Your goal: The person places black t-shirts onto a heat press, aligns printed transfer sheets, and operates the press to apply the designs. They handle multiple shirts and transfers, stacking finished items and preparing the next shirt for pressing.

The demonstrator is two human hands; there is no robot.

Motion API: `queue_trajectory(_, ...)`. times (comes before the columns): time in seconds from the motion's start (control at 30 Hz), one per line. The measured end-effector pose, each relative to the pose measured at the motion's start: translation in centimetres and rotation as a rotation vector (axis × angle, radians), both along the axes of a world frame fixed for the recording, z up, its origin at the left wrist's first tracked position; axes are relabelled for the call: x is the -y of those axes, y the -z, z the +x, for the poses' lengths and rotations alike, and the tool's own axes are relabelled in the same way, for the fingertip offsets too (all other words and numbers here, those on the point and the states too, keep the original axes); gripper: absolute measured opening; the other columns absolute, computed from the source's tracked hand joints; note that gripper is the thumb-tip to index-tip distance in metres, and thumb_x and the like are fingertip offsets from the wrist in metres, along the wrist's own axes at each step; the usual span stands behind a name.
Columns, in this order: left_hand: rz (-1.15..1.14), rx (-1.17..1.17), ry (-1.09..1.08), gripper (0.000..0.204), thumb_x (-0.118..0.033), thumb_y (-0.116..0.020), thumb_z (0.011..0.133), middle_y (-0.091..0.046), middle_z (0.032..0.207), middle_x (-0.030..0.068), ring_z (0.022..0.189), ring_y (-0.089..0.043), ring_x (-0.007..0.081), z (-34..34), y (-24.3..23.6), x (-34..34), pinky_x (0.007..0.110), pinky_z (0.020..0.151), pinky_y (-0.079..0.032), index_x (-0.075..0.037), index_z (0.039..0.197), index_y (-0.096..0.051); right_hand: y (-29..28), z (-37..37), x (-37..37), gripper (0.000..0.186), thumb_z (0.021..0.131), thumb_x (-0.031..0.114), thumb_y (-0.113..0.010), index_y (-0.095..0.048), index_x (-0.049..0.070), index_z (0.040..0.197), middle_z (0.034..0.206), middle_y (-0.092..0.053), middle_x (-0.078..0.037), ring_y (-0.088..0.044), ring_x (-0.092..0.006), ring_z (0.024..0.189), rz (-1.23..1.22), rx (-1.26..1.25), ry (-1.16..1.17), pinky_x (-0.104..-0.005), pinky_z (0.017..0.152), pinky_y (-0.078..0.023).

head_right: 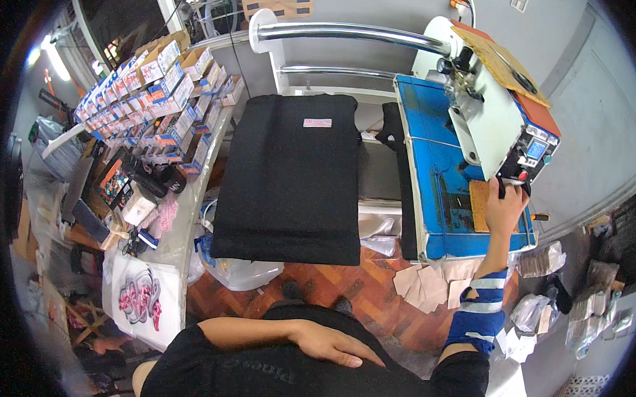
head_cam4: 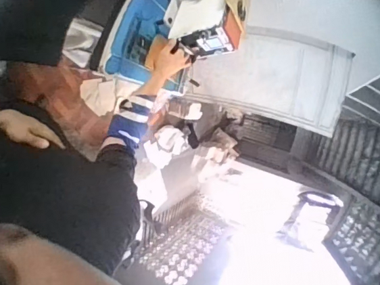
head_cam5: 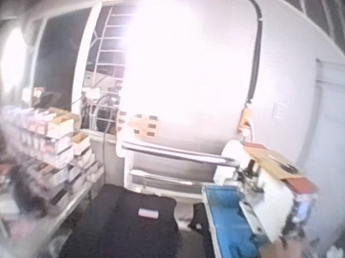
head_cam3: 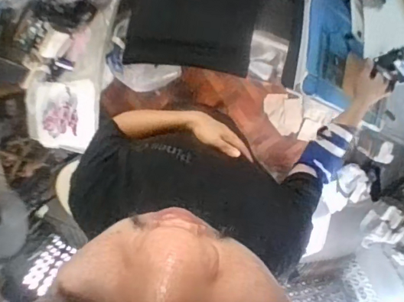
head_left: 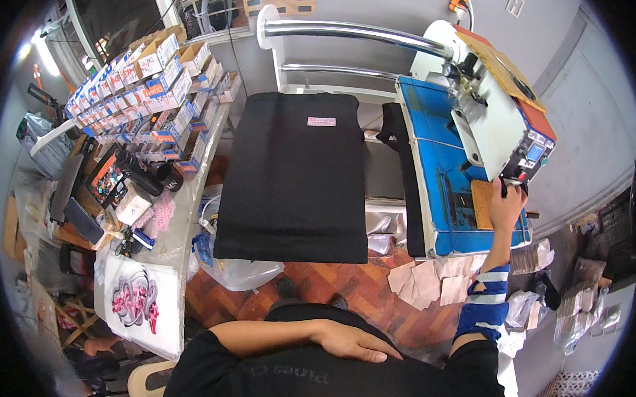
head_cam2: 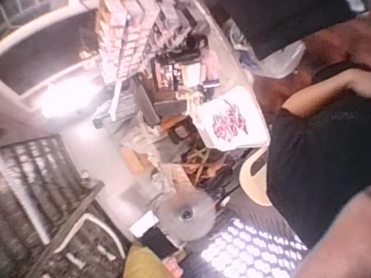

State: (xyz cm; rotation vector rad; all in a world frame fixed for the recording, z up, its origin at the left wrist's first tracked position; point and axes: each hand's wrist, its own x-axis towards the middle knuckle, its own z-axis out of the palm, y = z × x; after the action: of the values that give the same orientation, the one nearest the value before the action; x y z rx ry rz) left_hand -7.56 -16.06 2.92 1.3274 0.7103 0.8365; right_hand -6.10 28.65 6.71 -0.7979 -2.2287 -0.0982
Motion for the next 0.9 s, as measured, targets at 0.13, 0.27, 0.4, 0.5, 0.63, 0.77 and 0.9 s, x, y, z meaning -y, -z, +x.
queue_trajectory(0.13, 0.01, -0.018, 0.018, 0.067, -0.053, -0.033, 0.109, -0.042, 0.156, 0.0216, 0.147, -0.036, 0.0366, 2.1, 0.0, -0.7, 0.048, 0.121, -0.027, -0.005, 0.156, -0.038, 0.3, 0.0, 0.0, 0.043, 0.095, 0.043, -0.066, -0.073, 0.002, 0.107, 0.119, -0.067, -0.02, -0.051, -0.0426, 0.119, -0.023, -0.028, -0.018, -0.0499, 0.109, -0.034)
queue_trajectory(0.27, 0.003, 0.002, 0.007, 0.067, -0.053, -0.034, 0.109, -0.042, 0.156, 0.0217, 0.147, -0.036, 0.0363, 3.1, 0.0, -1.0, 0.047, 0.121, -0.026, -0.005, 0.155, -0.038, -0.5, 0.2, 0.3, 0.044, 0.093, 0.044, -0.068, -0.073, 0.003, 0.108, 0.12, -0.067, -0.019, -0.05, -0.0429, 0.121, -0.055, -0.008, -0.038, -0.0505, 0.11, -0.033)
queue_trajectory(0.4, 0.036, -0.016, -0.033, 0.068, -0.053, -0.035, 0.108, -0.042, 0.155, 0.0217, 0.146, -0.036, 0.0362, 3.6, -0.2, -0.3, 0.047, 0.121, -0.026, -0.005, 0.155, -0.039, -0.5, 0.4, 0.5, 0.043, 0.093, 0.042, -0.069, -0.073, 0.003, 0.107, 0.12, -0.067, -0.019, -0.05, -0.0433, 0.122, -0.028, -0.026, -0.049, -0.0507, 0.11, -0.034)
queue_trajectory(0.5, 0.035, -0.017, -0.054, 0.067, -0.054, -0.035, 0.108, -0.042, 0.155, 0.0216, 0.146, -0.036, 0.0362, 3.9, -0.1, 0.7, 0.047, 0.121, -0.025, -0.005, 0.155, -0.039, -0.6, 0.5, 0.7, 0.043, 0.092, 0.042, -0.069, -0.073, 0.003, 0.108, 0.121, -0.067, -0.02, -0.05, -0.0433, 0.122, -0.045, -0.013, -0.01, -0.0508, 0.11, -0.035)
queue_trajectory(0.63, 0.061, -0.057, -0.091, 0.067, -0.053, -0.036, 0.108, -0.042, 0.155, 0.0213, 0.147, -0.036, 0.0366, 4.1, -0.1, 2.1, 0.048, 0.122, -0.024, -0.006, 0.155, -0.039, -0.6, 0.5, 0.9, 0.044, 0.091, 0.042, -0.07, -0.073, 0.003, 0.11, 0.123, -0.066, -0.02, -0.049, -0.0432, 0.123, -0.031, -0.009, -0.009, -0.0502, 0.109, -0.036)
queue_trajectory(0.77, 0.045, -0.054, -0.104, 0.067, -0.054, -0.036, 0.108, -0.041, 0.156, 0.0209, 0.147, -0.035, 0.0369, 4.3, -0.3, 3.3, 0.048, 0.122, -0.023, -0.006, 0.155, -0.039, -1.0, 0.3, 1.7, 0.047, 0.09, 0.043, -0.07, -0.072, 0.003, 0.113, 0.127, -0.064, -0.019, -0.048, -0.0428, 0.125, -0.074, 0.023, 0.01, -0.0493, 0.111, -0.036)
queue_trajectory(0.9, 0.024, -0.049, -0.103, 0.068, -0.054, -0.037, 0.107, -0.04, 0.157, 0.0205, 0.148, -0.034, 0.0365, 4.4, -0.4, 4.4, 0.048, 0.122, -0.024, -0.006, 0.155, -0.038, -1.5, 0.4, 1.9, 0.049, 0.089, 0.044, -0.071, -0.072, 0.002, 0.114, 0.128, -0.064, -0.02, -0.048, -0.0427, 0.126, -0.116, 0.047, 0.035, -0.0487, 0.111, -0.037)
